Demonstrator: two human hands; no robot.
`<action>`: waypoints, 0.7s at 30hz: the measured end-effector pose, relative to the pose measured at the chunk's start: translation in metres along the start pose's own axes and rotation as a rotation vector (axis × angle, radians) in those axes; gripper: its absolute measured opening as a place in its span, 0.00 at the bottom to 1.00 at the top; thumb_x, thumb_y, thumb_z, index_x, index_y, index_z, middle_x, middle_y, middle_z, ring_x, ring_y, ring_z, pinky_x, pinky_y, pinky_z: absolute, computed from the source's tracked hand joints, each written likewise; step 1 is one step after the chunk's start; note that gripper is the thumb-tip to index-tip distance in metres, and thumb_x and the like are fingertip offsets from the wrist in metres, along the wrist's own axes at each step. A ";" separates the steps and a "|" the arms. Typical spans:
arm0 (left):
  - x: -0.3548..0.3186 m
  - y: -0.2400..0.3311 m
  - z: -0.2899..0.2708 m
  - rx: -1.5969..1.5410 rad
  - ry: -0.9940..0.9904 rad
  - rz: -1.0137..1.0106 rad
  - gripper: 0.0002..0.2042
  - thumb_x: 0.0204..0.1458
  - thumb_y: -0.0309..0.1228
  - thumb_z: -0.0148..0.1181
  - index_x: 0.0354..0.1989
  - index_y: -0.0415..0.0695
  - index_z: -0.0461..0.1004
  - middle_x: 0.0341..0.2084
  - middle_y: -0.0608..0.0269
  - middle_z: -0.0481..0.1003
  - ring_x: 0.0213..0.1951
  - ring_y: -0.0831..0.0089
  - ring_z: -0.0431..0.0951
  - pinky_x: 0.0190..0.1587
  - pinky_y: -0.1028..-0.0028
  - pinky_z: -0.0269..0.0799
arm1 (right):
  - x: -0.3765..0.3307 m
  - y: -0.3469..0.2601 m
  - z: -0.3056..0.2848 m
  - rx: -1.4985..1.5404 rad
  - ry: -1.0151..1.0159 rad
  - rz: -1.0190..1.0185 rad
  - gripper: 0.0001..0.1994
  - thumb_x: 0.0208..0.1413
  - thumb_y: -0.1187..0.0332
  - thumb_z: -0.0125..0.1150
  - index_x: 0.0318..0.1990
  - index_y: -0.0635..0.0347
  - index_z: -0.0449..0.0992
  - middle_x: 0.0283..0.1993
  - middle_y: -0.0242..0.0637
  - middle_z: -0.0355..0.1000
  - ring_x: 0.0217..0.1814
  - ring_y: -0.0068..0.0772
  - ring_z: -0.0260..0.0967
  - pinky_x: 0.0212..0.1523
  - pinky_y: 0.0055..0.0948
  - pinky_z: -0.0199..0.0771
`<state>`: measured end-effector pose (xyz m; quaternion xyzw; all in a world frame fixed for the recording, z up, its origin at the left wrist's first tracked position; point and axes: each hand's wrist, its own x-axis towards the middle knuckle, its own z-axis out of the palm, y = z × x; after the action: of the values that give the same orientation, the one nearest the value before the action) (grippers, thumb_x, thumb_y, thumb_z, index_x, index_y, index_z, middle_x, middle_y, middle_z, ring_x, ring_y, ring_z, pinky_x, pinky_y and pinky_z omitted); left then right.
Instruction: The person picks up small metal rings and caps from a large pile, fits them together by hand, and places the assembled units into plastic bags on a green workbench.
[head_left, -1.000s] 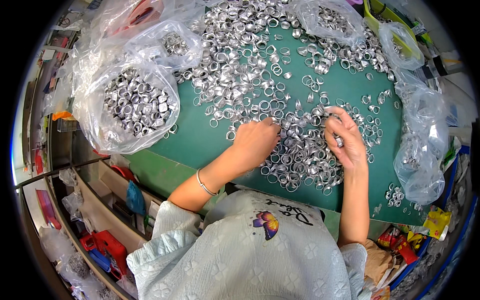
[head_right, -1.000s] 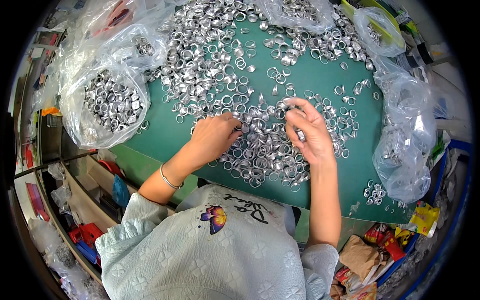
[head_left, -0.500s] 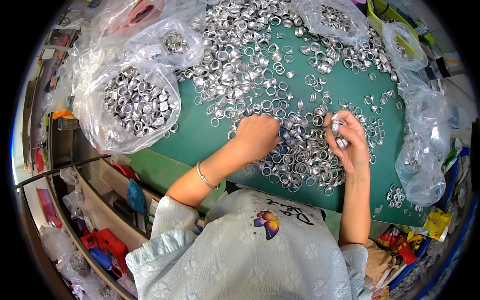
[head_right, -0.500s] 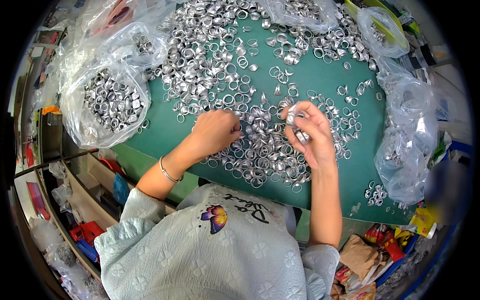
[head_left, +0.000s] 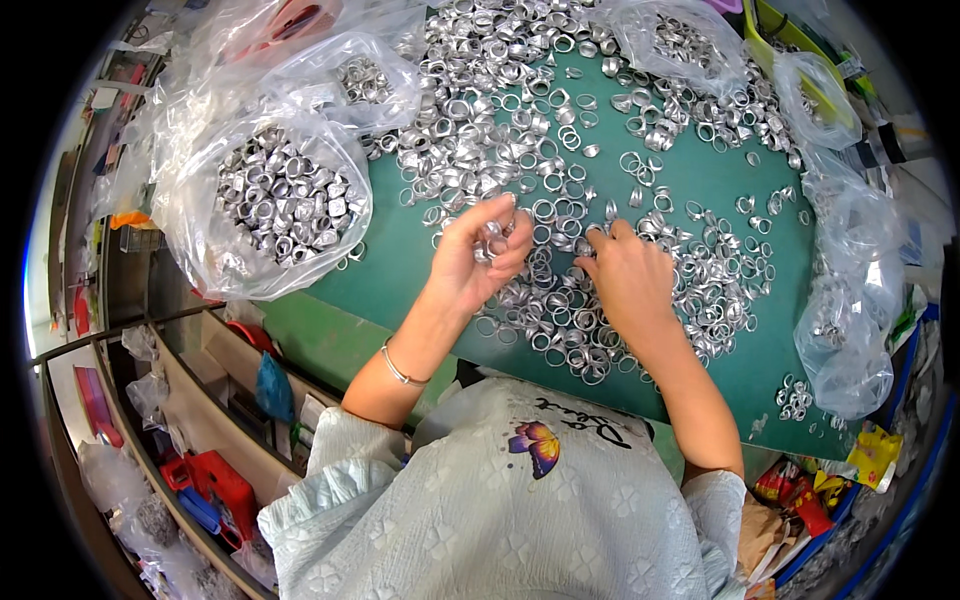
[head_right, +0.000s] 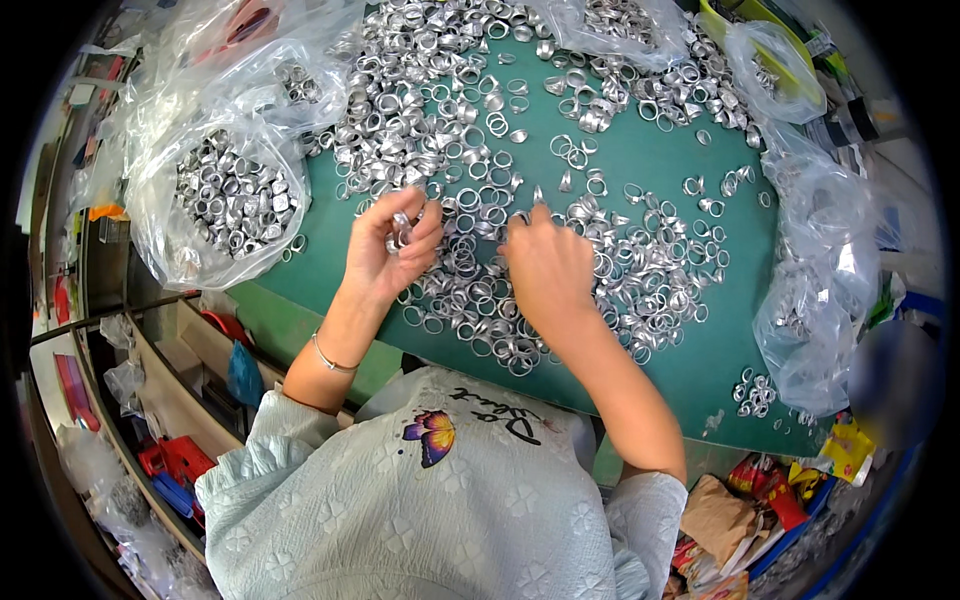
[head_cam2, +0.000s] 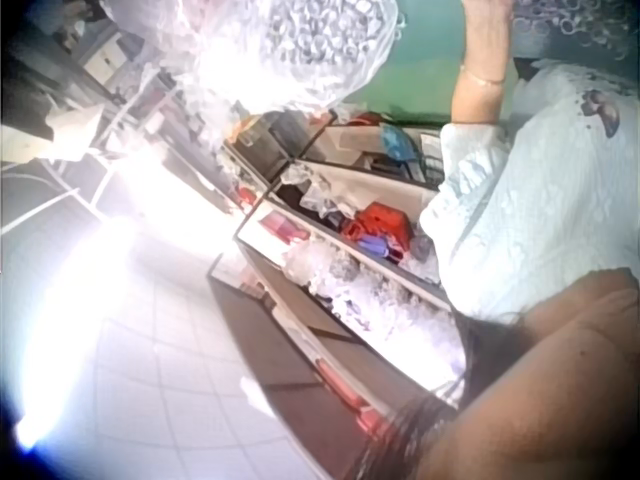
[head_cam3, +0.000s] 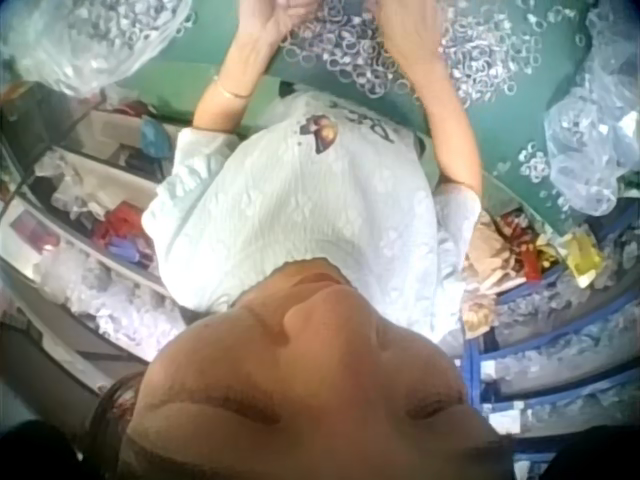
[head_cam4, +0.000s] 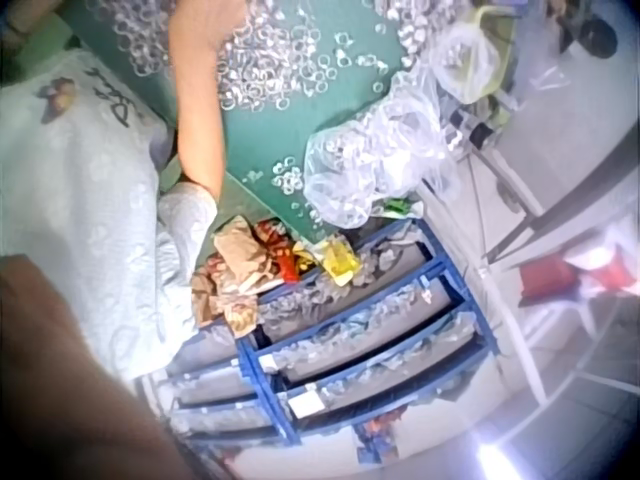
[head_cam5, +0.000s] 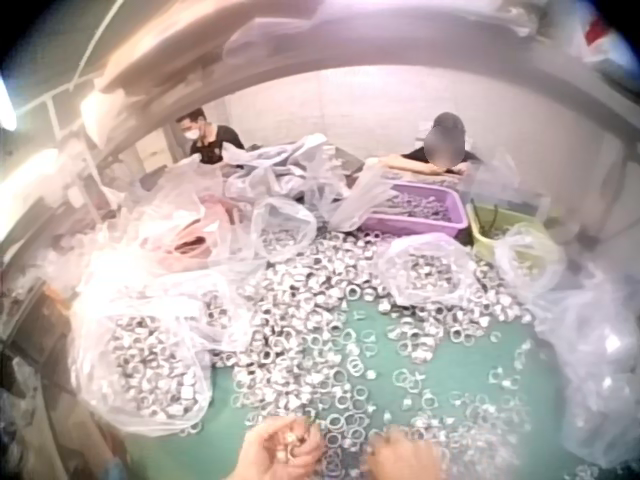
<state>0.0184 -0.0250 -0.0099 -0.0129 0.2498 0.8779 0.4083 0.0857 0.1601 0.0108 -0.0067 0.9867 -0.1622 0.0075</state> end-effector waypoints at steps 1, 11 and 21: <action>0.000 0.000 -0.004 0.081 0.036 -0.006 0.09 0.55 0.31 0.52 0.24 0.42 0.63 0.21 0.63 0.65 0.17 0.80 0.61 0.14 0.85 0.50 | 0.001 -0.001 0.000 -0.044 -0.030 0.004 0.08 0.43 0.67 0.67 0.27 0.61 0.77 0.31 0.43 0.70 0.29 0.43 0.74 0.27 0.37 0.73; -0.013 -0.020 0.023 0.141 0.289 -0.075 0.11 0.56 0.32 0.52 0.42 0.39 0.74 0.36 0.58 0.75 0.38 0.75 0.74 0.37 0.79 0.71 | -0.026 0.065 -0.013 1.816 -0.331 0.355 0.17 0.52 0.66 0.60 0.48 0.64 0.70 0.33 0.39 0.71 0.26 0.25 0.65 0.12 0.18 0.56; 0.022 -0.087 0.054 0.021 0.266 0.352 0.12 0.59 0.29 0.52 0.46 0.34 0.71 0.35 0.62 0.74 0.33 0.75 0.73 0.31 0.75 0.71 | -0.033 0.019 0.006 2.539 0.161 0.601 0.11 0.62 0.62 0.50 0.38 0.60 0.71 0.30 0.34 0.67 0.23 0.22 0.60 0.13 0.15 0.53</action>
<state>0.0763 0.0618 -0.0049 -0.0807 0.3088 0.9236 0.2123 0.1184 0.1767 -0.0004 0.2338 0.1071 -0.9663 -0.0145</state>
